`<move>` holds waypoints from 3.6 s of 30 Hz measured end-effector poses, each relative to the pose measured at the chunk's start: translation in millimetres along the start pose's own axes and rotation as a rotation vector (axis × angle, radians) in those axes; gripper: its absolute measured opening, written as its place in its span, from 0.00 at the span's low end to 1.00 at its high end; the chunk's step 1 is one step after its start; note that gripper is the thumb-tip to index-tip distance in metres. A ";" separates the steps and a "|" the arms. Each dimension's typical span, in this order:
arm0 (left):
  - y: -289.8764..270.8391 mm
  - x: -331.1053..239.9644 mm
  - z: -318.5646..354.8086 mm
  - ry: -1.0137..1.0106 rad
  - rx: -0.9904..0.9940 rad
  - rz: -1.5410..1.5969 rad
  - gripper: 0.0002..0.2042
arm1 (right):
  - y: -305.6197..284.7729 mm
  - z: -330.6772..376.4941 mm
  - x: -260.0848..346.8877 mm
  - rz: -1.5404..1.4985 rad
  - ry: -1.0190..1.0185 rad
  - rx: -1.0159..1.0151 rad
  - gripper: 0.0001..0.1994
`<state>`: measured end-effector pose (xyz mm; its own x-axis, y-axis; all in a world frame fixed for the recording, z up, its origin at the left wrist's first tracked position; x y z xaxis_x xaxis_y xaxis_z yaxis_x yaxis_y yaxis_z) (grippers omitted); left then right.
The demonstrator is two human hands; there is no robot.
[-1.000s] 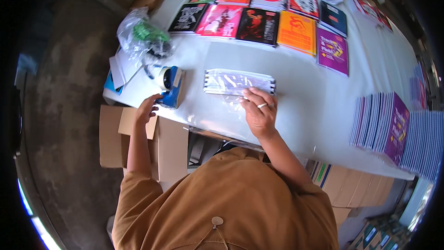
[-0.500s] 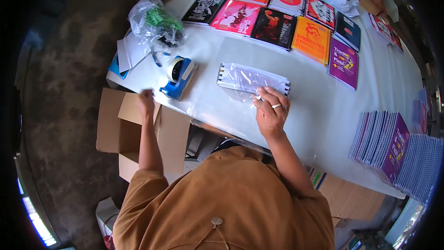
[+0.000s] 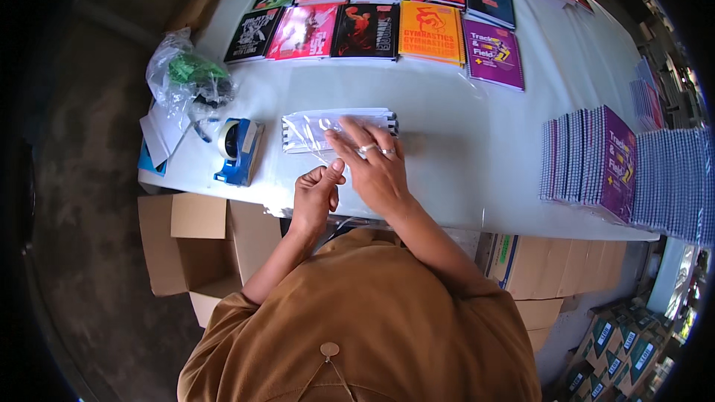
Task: The person stacks multiple notebooks with different cover designs, places the stack into a clear plastic sleeve, and uses tape to seal the package.
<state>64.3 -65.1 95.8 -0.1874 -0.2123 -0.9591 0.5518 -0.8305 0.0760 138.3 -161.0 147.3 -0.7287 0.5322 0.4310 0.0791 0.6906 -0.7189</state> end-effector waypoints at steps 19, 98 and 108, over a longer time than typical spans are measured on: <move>120.9 -131.5 -23.2 0.772 1.056 -0.542 0.31 | -215.5 10.5 -64.0 -0.522 0.427 0.071 0.32; -32.4 -22.6 -389.4 0.567 -0.179 -1.396 0.32 | 240.8 -213.9 -204.4 0.200 0.885 0.460 0.52; 5.5 -105.6 -276.6 0.487 0.177 -1.630 0.19 | 203.2 -228.6 -273.6 -0.292 0.864 0.398 0.20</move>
<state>311.9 95.1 122.0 -0.1579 0.9859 -0.0549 -0.0414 -0.0622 -0.9972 509.2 -54.3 8.0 0.0749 0.6504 0.7559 -0.3736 0.7211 -0.5834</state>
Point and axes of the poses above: each hand's wrist, its own z-axis away from the middle knuckle, its own y-axis out of the palm, x = y × z, the point moved 6 cm from there along -z, towards the middle knuckle, and after that the axes turned 11 degrees about y, right-handed, at the moved point
